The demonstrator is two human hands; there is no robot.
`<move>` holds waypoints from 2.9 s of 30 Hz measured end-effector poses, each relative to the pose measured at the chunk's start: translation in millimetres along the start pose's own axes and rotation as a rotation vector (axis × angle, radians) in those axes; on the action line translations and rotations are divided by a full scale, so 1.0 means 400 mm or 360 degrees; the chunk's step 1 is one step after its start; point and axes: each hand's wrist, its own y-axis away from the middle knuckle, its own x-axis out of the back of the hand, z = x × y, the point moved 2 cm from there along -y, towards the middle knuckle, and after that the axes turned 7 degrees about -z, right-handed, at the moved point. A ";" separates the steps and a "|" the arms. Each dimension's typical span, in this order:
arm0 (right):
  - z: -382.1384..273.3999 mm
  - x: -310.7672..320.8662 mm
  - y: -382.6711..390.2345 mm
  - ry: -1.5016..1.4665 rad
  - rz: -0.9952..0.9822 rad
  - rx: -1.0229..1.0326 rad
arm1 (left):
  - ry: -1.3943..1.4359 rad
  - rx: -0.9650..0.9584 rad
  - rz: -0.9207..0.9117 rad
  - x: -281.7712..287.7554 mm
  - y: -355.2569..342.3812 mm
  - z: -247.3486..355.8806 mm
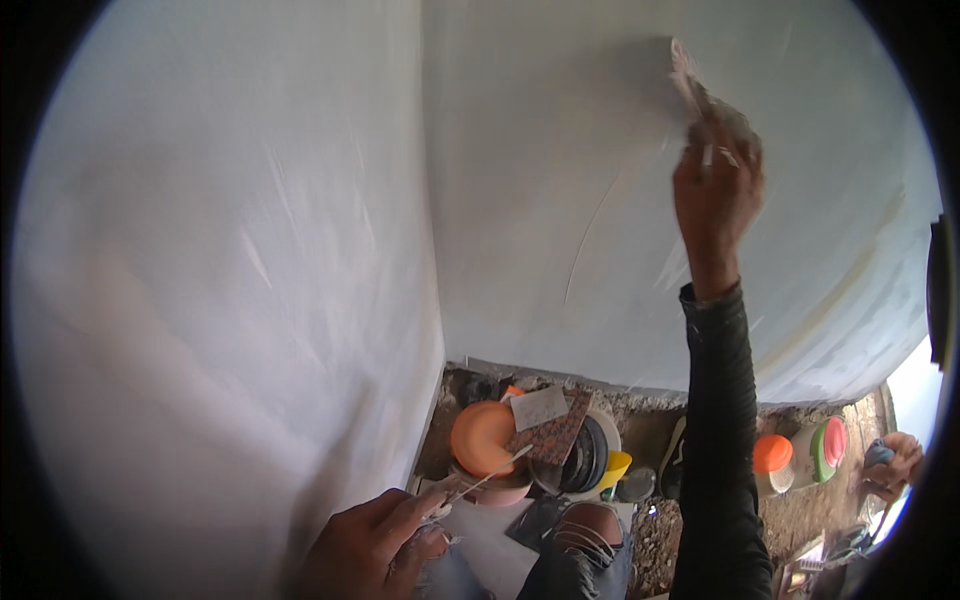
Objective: The person applies plaster to a wall using a putty knife and a hawk. The person scrapes material from a container and spreads it across the wall surface in smooth strokes, then returns to the container to collect more material and continues the process.
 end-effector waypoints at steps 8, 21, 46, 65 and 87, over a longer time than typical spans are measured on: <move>-0.241 -0.050 0.738 -0.0627 -0.1178 0.0584 | -0.0033 0.0075 -0.0057 -0.007 0.005 -0.002; -0.349 0.010 0.721 -0.0709 -0.1354 0.1087 | -0.0050 0.0158 -0.0083 0.015 0.014 0.048; -0.238 -0.063 0.979 -0.0366 -0.1254 0.0315 | 0.0880 0.0208 0.0247 -0.533 0.025 -0.028; -0.383 -0.093 1.094 -0.0542 -0.1437 0.0866 | 0.1066 0.0247 0.0260 -0.540 0.031 -0.081; -0.053 0.071 1.116 -0.0229 -0.1801 0.1265 | 0.1090 0.0262 0.0229 -0.501 0.050 -0.108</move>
